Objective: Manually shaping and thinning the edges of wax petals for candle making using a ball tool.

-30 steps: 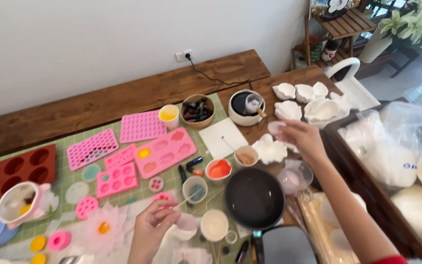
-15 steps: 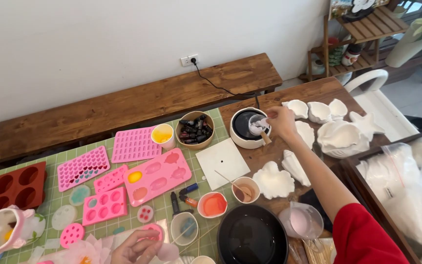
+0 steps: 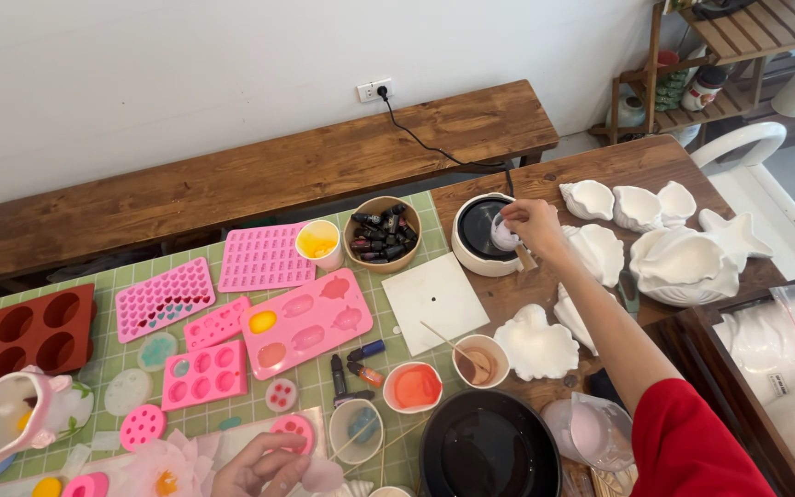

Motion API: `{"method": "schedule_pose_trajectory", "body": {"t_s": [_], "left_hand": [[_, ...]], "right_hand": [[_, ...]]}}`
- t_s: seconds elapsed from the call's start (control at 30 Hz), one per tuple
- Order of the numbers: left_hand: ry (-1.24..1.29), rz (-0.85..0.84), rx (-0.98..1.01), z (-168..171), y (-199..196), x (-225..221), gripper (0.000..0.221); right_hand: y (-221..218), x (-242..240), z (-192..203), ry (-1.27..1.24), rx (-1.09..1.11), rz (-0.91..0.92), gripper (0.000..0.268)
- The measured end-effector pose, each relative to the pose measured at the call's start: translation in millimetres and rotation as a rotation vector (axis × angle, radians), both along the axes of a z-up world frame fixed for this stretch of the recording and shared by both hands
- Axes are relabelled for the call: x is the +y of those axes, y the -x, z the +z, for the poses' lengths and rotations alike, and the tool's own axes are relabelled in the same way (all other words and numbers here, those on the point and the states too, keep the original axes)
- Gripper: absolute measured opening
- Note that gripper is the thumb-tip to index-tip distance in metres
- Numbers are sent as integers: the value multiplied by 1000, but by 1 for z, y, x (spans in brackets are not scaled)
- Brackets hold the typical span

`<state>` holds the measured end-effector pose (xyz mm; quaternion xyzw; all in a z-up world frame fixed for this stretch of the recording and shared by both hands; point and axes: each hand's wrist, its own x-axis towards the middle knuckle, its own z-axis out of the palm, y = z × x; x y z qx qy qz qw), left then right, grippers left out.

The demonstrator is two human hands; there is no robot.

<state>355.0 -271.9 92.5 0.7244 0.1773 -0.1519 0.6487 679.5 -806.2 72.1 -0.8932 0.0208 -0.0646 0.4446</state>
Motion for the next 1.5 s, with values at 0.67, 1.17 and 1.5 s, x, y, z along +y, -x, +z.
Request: {"method": "schedule_pose_trajectory", "body": {"t_s": [0.67, 1.17, 1.5], "left_hand": [[233, -1, -216, 124, 9, -20, 26], [310, -201, -298, 88, 164, 110, 22], [330, -246, -91, 12, 281, 253, 22]], "right_hand": [[141, 118, 106, 54, 70, 272, 33], [511, 406, 108, -723, 517, 473, 39], [637, 553, 29, -667, 625, 254, 30]]}}
